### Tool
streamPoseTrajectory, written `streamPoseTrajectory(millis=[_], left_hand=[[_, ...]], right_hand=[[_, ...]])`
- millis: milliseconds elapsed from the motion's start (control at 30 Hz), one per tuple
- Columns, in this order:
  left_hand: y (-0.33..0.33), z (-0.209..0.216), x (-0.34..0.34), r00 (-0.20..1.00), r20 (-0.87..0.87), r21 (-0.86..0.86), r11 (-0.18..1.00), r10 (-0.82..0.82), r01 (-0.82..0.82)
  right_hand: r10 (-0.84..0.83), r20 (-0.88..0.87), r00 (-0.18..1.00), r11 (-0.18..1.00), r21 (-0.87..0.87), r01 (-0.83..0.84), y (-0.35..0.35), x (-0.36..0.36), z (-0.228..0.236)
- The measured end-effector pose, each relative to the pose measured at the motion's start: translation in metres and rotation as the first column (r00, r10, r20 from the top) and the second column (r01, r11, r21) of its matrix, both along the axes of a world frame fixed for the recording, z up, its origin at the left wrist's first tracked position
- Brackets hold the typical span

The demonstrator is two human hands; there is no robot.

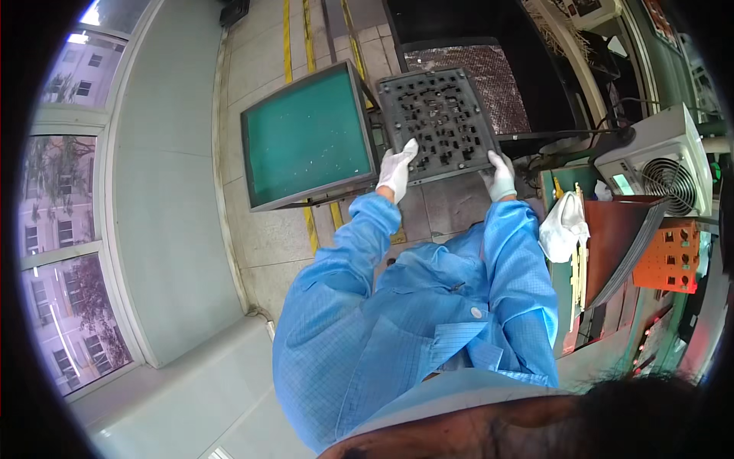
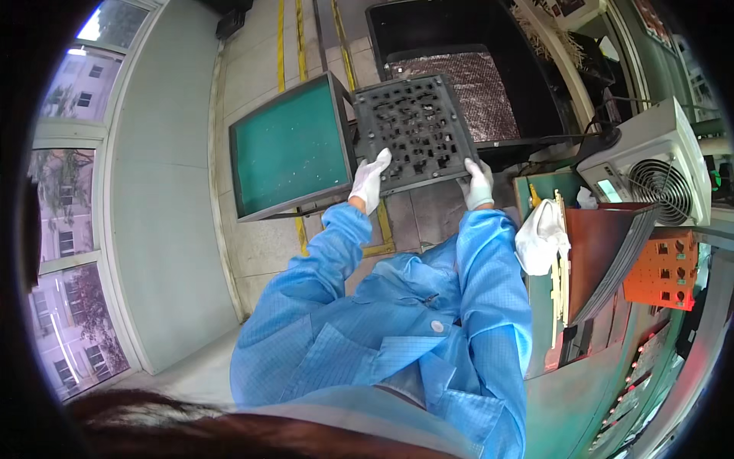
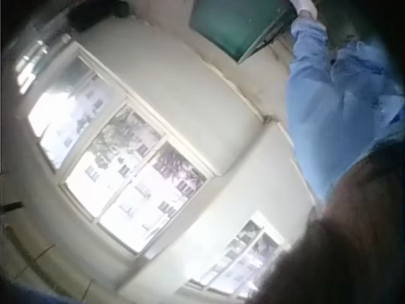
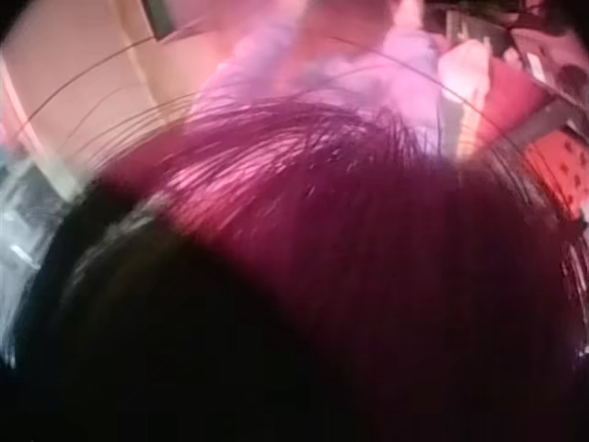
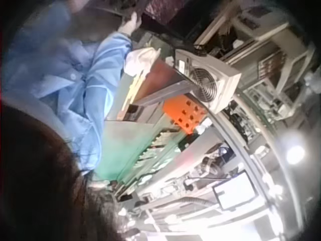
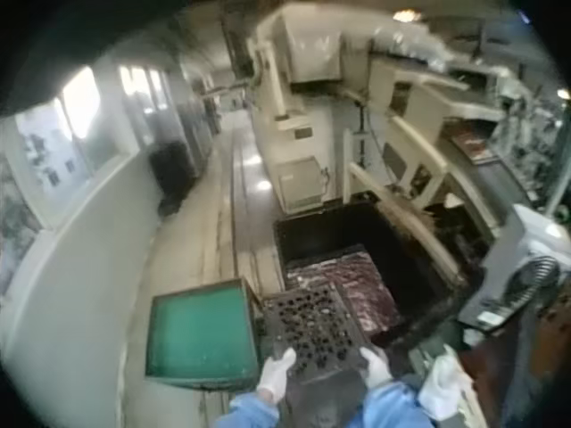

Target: The person fits circuit boards into fixture trays, places template plates over the boards, presses the components, and removes the template plates and boards.

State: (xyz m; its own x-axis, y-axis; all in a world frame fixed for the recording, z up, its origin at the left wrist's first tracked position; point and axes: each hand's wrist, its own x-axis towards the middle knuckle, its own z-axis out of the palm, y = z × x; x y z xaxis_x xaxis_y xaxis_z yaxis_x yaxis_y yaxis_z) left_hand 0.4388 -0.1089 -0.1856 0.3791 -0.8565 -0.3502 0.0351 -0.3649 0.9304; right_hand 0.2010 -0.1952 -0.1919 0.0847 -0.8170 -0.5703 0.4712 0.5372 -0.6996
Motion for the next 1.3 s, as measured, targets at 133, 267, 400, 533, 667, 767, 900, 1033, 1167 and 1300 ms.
streamPoseTrajectory(millis=[133,267,400,533,667,767,900,1033,1167,1300], left_hand=[[0.060,0.031,0.019,0.921,-0.207,-0.002,0.941,0.331,-0.339],[0.126,0.027,0.078,0.915,-0.086,0.039,0.919,0.395,-0.393],[0.186,0.033,0.130,0.870,-0.267,0.052,0.908,0.414,-0.416],[0.220,0.037,0.160,0.872,-0.303,0.075,0.922,0.384,-0.380],[0.208,0.056,0.164,0.865,-0.203,0.271,0.875,0.459,-0.401],[0.209,0.060,0.184,0.835,-0.167,0.320,0.830,0.524,-0.456],[0.210,0.052,0.206,0.776,-0.284,0.259,0.824,0.564,-0.504],[0.215,0.052,0.187,0.636,-0.504,0.050,0.755,0.584,-0.653],[0.221,0.029,0.163,0.708,-0.299,-0.212,0.679,0.640,-0.703],[0.213,0.019,0.187,0.712,0.372,-0.127,0.792,0.596,-0.597]], right_hand=[[0.250,-0.067,0.966,0.958,-0.129,-0.257,0.033,0.039,0.013],[0.483,-0.321,0.815,0.775,-0.278,-0.568,0.075,0.085,-0.001],[0.665,-0.443,0.601,0.594,-0.174,-0.785,0.116,0.138,-0.004],[0.732,-0.390,0.558,0.522,-0.206,-0.828,0.142,0.181,-0.024],[0.751,-0.449,0.485,0.487,-0.118,-0.865,0.148,0.205,-0.038],[0.774,-0.423,0.472,0.460,-0.137,-0.877,0.144,0.213,0.000],[0.774,-0.410,0.483,0.481,-0.115,-0.869,0.151,0.233,-0.021],[0.778,-0.381,0.499,0.463,-0.189,-0.866,0.154,0.222,-0.036],[0.819,-0.156,0.553,0.551,-0.058,-0.832,0.160,0.191,-0.033],[0.678,-0.108,0.727,0.734,0.063,-0.676,0.169,0.158,-0.032]])
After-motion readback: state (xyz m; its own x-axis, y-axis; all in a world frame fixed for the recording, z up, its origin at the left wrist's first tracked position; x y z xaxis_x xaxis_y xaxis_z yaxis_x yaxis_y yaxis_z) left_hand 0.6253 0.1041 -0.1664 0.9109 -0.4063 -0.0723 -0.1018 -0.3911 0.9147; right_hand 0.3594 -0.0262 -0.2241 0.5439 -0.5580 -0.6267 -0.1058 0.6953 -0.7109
